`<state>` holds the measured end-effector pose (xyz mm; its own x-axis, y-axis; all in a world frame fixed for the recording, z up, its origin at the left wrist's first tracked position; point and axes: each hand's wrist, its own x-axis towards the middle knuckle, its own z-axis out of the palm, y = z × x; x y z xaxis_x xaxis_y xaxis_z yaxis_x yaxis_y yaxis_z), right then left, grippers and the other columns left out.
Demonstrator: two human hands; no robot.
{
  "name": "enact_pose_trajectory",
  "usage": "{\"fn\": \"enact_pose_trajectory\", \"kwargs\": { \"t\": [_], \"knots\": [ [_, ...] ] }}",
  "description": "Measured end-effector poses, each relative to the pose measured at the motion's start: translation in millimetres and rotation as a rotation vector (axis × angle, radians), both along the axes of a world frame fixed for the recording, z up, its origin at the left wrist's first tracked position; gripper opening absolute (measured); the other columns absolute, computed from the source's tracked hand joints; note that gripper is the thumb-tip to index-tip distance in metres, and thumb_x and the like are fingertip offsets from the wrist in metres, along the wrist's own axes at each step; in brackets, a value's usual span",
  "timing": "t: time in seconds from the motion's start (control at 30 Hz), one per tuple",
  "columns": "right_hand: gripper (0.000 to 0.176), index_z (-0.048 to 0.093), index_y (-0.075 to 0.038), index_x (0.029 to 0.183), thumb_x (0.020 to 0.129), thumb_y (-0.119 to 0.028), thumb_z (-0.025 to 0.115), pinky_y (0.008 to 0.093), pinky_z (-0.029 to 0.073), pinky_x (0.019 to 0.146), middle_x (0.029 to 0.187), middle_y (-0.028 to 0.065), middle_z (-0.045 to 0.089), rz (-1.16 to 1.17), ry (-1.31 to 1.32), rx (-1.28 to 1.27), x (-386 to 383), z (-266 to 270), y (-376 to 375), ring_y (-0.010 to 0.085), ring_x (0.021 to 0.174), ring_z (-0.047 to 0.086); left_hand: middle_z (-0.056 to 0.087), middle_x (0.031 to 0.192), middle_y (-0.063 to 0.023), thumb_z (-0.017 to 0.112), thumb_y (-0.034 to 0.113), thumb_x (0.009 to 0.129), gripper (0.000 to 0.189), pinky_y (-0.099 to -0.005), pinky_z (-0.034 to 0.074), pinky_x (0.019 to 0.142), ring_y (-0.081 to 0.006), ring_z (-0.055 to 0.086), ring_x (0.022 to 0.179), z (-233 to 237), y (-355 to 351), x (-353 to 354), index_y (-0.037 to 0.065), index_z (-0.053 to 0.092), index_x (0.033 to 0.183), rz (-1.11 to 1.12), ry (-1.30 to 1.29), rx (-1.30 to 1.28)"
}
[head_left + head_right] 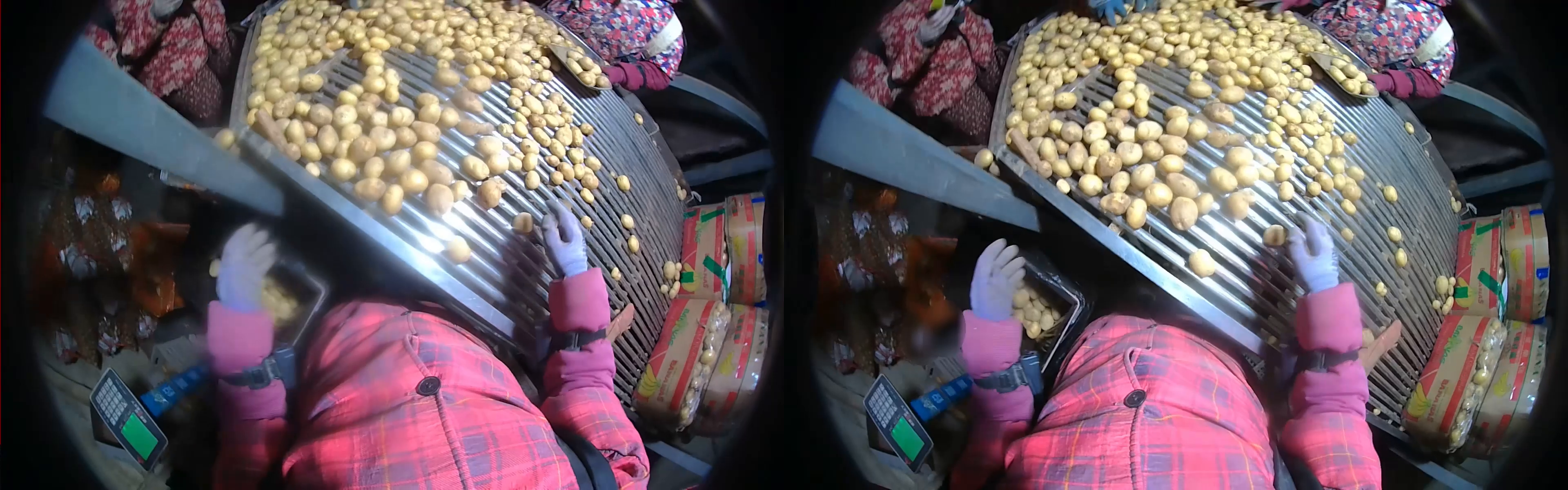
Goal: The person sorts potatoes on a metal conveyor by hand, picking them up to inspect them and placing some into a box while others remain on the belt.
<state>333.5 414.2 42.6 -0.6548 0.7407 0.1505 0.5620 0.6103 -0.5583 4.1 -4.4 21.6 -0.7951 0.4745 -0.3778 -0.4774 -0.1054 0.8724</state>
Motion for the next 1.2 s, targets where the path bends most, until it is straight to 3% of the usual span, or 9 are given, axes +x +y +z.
{"fn": "enact_pose_trajectory", "kwargs": {
  "t": [0.13, 0.2, 0.23, 0.37, 0.47, 0.6, 0.73, 0.83, 1.2],
  "knots": [
    [0.052, 0.052, -0.006, 0.123, 0.080, -0.035, 0.060, 0.0429, 0.043, 0.092, 0.116, 0.0205, 0.055, -0.440, -0.350, 0.084, 53, -66, 68, 0.0362, 0.107, 0.053, 0.058, 0.114, -0.0151, 0.047, 0.035, 0.093, 0.051, -0.0304, 0.049, 0.082, -0.0197, 0.061, 0.094, 30, 90, 28, -0.002, 0.044, 0.128, -0.346, 0.206, 0.053],
    [0.046, 0.056, -0.004, 0.116, 0.079, -0.031, 0.061, 0.0445, 0.044, 0.090, 0.110, 0.0224, 0.058, -0.441, -0.190, -0.057, 60, -113, 91, 0.0375, 0.104, 0.054, 0.060, 0.109, -0.0136, 0.048, 0.032, 0.094, 0.048, -0.0281, 0.050, 0.079, -0.0174, 0.061, 0.091, 50, 125, 35, -0.003, 0.045, 0.127, -0.485, 0.227, 0.034],
    [0.040, 0.058, -0.001, 0.107, 0.077, -0.028, 0.062, 0.0451, 0.043, 0.088, 0.104, 0.0243, 0.059, -0.463, 0.286, -0.119, 32, -125, 72, 0.0392, 0.101, 0.054, 0.060, 0.108, -0.0124, 0.049, 0.030, 0.094, 0.047, -0.0267, 0.049, 0.077, -0.0156, 0.061, 0.089, 47, 139, 35, -0.003, 0.045, 0.126, -0.512, 0.209, 0.084],
    [0.049, 0.051, -0.004, 0.116, 0.076, -0.027, 0.066, 0.0450, 0.041, 0.091, 0.113, 0.0255, 0.051, -0.097, 0.237, -0.104, -60, -90, 0, 0.0409, 0.102, 0.051, 0.059, 0.098, -0.0064, 0.056, 0.023, 0.092, 0.040, -0.0231, 0.044, 0.067, -0.0069, 0.053, 0.080, 32, 203, 43, 0.000, 0.049, 0.123, -0.762, 0.388, -0.147],
    [0.043, 0.053, -0.006, 0.112, 0.077, -0.026, 0.065, 0.0443, 0.043, 0.089, 0.115, 0.0237, 0.051, -0.028, 0.381, -0.128, -69, -63, 6, 0.0401, 0.104, 0.052, 0.061, 0.101, -0.0143, 0.060, 0.019, 0.087, 0.038, -0.0327, 0.048, 0.081, -0.0239, 0.059, 0.092, 11, 234, 65, 0.002, 0.053, 0.120, -0.793, 1.064, -0.305],
    [0.033, 0.058, -0.006, 0.103, 0.078, -0.027, 0.063, 0.0415, 0.043, 0.088, 0.105, 0.0181, 0.058, -0.339, 0.144, 0.037, 0, -7, 80, 0.0354, 0.102, 0.054, 0.044, 0.126, -0.0259, 0.064, 0.027, 0.077, 0.053, -0.0433, 0.041, 0.096, -0.0423, 0.046, 0.115, 6, 245, 85, 0.007, 0.050, 0.124, -0.973, 1.115, -0.490],
    [0.046, 0.057, -0.005, 0.112, 0.077, -0.033, 0.065, 0.0437, 0.041, 0.094, 0.112, 0.0206, 0.057, -0.726, -0.010, 0.492, 72, -73, 163, 0.0356, 0.108, 0.053, 0.042, 0.127, -0.0238, 0.063, 0.032, 0.076, 0.056, -0.0442, 0.044, 0.091, -0.0418, 0.050, 0.109, 9, 253, 92, 0.010, 0.047, 0.126, -0.989, 1.232, -0.609],
    [0.051, 0.057, -0.005, 0.115, 0.077, -0.040, 0.063, 0.0430, 0.040, 0.096, 0.118, 0.0205, 0.054, -0.705, 0.108, 0.343, 71, -97, 193, 0.0358, 0.111, 0.051, 0.052, 0.104, -0.0203, 0.062, 0.025, 0.077, 0.040, -0.0446, 0.048, 0.074, -0.0389, 0.056, 0.088, 9, 262, 97, 0.008, 0.055, 0.112, -0.876, 1.266, -0.587],
    [0.046, 0.057, -0.011, 0.118, 0.080, -0.036, 0.061, 0.0382, 0.041, 0.097, 0.121, 0.0190, 0.053, 0.027, 0.283, 0.100, -34, -56, 147, 0.0367, 0.115, 0.049, 0.051, 0.103, -0.0186, 0.060, 0.017, 0.079, 0.031, -0.0434, 0.047, 0.075, -0.0374, 0.055, 0.089, 20, 270, 102, 0.006, 0.055, 0.108, -0.864, 1.118, -0.634]
  ]
}}
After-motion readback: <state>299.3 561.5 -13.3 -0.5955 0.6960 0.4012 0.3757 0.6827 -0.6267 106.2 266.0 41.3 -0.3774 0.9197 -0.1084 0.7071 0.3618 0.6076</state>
